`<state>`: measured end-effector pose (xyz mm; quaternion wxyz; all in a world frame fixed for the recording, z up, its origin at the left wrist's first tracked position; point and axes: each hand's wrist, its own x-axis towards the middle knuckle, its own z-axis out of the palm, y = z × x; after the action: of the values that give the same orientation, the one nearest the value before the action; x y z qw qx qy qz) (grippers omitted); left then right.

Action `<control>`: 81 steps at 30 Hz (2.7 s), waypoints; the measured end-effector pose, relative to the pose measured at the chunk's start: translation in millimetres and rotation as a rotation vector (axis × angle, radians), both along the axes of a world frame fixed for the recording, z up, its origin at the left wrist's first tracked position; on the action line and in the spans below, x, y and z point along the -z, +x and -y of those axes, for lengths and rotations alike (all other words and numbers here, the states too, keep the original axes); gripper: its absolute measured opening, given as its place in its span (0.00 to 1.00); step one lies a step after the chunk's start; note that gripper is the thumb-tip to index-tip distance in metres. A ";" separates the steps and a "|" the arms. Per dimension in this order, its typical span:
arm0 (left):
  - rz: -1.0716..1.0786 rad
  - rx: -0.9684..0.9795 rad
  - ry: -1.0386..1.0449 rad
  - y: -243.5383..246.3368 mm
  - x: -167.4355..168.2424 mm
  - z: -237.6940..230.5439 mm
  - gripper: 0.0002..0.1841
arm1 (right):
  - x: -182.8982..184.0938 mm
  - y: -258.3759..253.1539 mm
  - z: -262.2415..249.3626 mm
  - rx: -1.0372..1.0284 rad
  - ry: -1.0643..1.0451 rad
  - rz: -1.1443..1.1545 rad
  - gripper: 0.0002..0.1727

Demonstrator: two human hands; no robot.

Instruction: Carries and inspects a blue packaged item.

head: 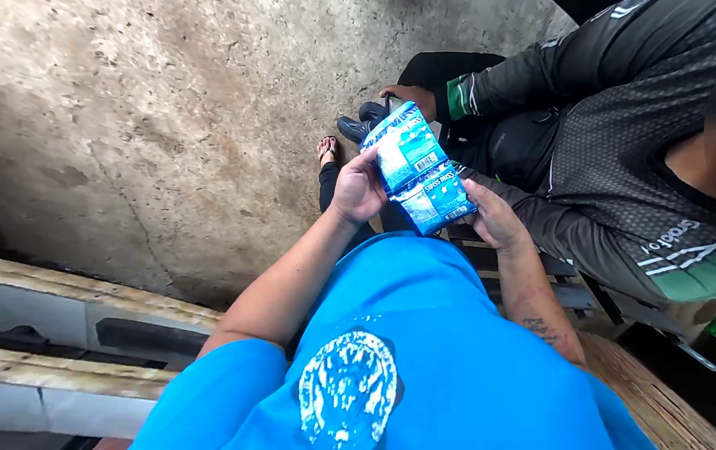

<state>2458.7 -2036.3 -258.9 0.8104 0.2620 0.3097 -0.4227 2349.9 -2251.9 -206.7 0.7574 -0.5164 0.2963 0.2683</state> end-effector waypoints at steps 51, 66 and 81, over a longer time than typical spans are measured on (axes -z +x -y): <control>0.417 0.083 0.126 -7.5 -56.4 -22.3 0.30 | -20.6 51.3 -43.1 -0.088 -0.287 0.359 0.13; 0.388 0.101 0.161 4.5 -57.3 -9.8 0.29 | -14.2 62.6 -29.9 -0.079 -0.243 0.307 0.11; 0.366 0.101 0.195 12.5 -57.6 -4.1 0.30 | -10.5 72.8 -23.3 -0.097 -0.227 0.304 0.11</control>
<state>2471.2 -2032.2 -201.3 0.8017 0.4269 0.1832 -0.3761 2422.7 -2228.7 -196.2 0.7166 -0.6467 0.1814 0.1883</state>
